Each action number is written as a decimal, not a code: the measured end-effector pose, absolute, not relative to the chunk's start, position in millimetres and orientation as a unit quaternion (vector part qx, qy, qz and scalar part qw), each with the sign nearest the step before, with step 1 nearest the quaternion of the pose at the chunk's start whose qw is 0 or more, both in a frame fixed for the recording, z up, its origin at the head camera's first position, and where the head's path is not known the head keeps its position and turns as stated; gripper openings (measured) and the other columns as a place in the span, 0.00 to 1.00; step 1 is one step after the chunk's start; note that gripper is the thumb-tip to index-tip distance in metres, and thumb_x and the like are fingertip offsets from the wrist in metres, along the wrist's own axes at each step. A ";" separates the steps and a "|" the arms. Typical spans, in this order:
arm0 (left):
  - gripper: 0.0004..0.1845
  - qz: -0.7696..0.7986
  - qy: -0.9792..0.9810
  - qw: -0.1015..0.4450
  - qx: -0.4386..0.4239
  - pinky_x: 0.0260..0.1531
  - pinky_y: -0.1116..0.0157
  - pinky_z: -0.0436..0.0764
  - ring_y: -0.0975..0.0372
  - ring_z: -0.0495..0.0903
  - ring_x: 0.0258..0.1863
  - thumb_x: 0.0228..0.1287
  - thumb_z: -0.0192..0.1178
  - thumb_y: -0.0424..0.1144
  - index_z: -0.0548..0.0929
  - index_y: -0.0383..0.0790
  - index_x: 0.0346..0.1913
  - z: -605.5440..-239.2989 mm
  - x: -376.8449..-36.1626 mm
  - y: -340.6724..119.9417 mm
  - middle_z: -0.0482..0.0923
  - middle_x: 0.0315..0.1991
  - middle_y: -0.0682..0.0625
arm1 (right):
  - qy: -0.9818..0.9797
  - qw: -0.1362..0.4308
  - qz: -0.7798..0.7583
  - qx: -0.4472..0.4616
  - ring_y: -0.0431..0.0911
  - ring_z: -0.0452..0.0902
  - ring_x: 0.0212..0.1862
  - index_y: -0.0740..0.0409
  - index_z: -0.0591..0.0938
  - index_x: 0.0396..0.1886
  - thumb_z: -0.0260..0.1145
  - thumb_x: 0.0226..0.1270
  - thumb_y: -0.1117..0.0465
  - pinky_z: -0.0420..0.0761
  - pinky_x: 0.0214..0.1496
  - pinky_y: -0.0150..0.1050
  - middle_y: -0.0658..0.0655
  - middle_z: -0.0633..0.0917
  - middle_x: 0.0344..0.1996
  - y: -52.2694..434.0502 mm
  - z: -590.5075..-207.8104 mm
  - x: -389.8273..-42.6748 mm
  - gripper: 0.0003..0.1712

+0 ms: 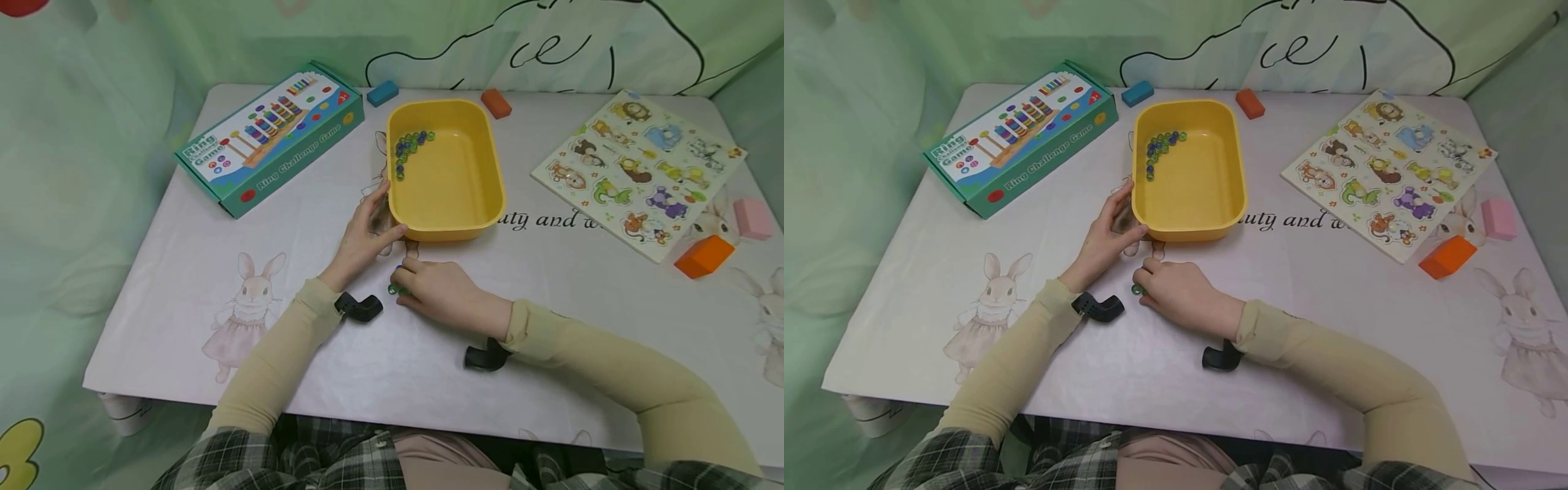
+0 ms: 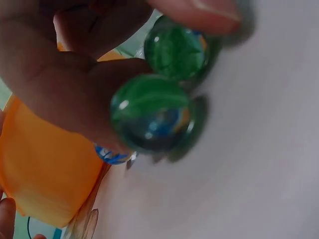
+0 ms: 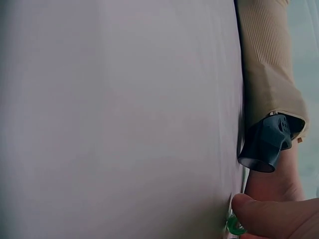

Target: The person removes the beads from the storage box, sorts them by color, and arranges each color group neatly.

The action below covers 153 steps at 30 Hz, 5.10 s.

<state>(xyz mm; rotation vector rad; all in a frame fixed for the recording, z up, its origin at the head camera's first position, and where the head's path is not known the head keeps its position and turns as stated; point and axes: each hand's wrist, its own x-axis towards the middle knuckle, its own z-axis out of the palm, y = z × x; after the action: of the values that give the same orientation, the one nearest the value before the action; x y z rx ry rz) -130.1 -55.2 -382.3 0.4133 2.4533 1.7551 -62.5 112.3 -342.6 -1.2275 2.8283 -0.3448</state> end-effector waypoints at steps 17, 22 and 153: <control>0.40 0.579 0.802 0.053 0.137 0.70 0.62 0.52 0.67 0.53 0.70 0.59 0.62 0.45 0.53 0.55 0.71 -381.1 -129.7 -54.9 0.47 0.72 0.65 | 0.891 0.045 -0.136 -0.431 0.41 0.77 0.29 0.51 0.81 0.39 0.69 0.56 0.53 0.77 0.26 0.35 0.49 0.78 0.33 117.2 -330.4 -68.6 0.13; 0.40 0.581 0.800 0.054 0.141 0.70 0.59 0.52 0.64 0.53 0.70 0.59 0.62 0.44 0.53 0.55 0.71 -381.0 -129.4 -55.3 0.47 0.72 0.63 | 0.831 0.177 -0.178 -0.497 0.39 0.74 0.29 0.52 0.82 0.40 0.68 0.57 0.54 0.77 0.32 0.32 0.47 0.82 0.34 121.9 -290.6 -95.1 0.12; 0.41 0.571 0.809 0.065 0.124 0.71 0.56 0.49 0.65 0.50 0.71 0.59 0.62 0.47 0.52 0.58 0.71 -382.2 -129.2 -56.8 0.46 0.71 0.68 | 0.845 0.287 -0.246 -0.378 0.44 0.73 0.36 0.58 0.80 0.43 0.63 0.62 0.62 0.77 0.39 0.36 0.51 0.80 0.31 145.5 -255.8 -163.3 0.09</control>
<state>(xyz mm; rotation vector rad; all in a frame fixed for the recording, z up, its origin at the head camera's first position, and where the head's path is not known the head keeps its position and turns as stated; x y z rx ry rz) -129.2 -56.8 -382.2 0.3741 2.4411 1.7223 -163.3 145.5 -255.8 -1.0115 2.2583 -0.6574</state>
